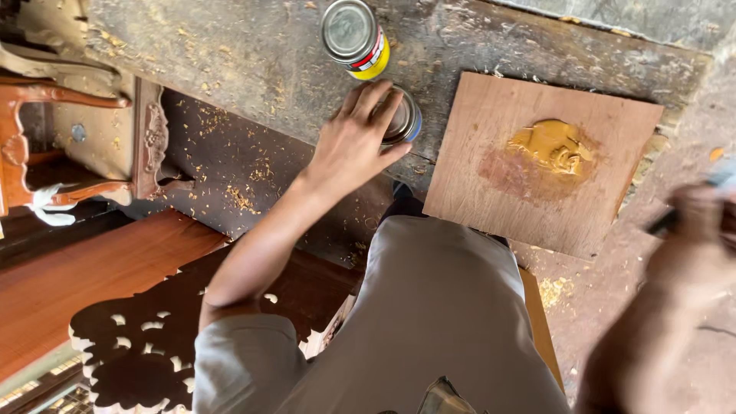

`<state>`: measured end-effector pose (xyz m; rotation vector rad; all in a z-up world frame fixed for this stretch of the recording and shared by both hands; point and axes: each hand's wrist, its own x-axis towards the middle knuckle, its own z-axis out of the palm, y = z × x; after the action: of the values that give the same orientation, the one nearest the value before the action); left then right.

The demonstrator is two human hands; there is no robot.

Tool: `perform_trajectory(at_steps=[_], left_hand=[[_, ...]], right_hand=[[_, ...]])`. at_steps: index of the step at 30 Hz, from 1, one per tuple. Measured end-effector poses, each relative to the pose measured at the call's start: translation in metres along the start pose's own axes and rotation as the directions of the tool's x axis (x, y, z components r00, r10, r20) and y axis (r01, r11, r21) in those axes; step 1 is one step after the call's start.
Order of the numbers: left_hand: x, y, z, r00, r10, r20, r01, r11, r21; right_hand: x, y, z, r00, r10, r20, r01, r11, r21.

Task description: The person mixes wood filler and hardener on a piece of plywood using a metal spatula, adding small amounts of red and white components to the main brown paste and stirring them together until reaching a uniform color.

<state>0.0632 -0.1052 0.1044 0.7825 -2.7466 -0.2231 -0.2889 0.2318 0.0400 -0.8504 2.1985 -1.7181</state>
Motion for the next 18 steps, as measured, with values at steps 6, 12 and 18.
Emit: perform_trajectory(at_steps=[6,12,18], left_hand=[[0.021,-0.009,-0.001,0.955,-0.092,0.282,0.093,0.996,0.012],[0.026,-0.020,0.005,0.963,-0.035,0.266,0.045,0.998,-0.032],[0.028,-0.016,0.004,0.959,-0.070,0.275,0.088,0.995,-0.055]], right_hand=[[0.019,-0.075,0.202,0.942,0.031,0.335,-0.235,0.773,0.589],[0.033,-0.090,0.280,0.926,-0.044,0.376,-0.186,0.812,0.553],[0.035,-0.085,0.290,0.930,-0.051,0.364,-0.143,0.863,0.484]])
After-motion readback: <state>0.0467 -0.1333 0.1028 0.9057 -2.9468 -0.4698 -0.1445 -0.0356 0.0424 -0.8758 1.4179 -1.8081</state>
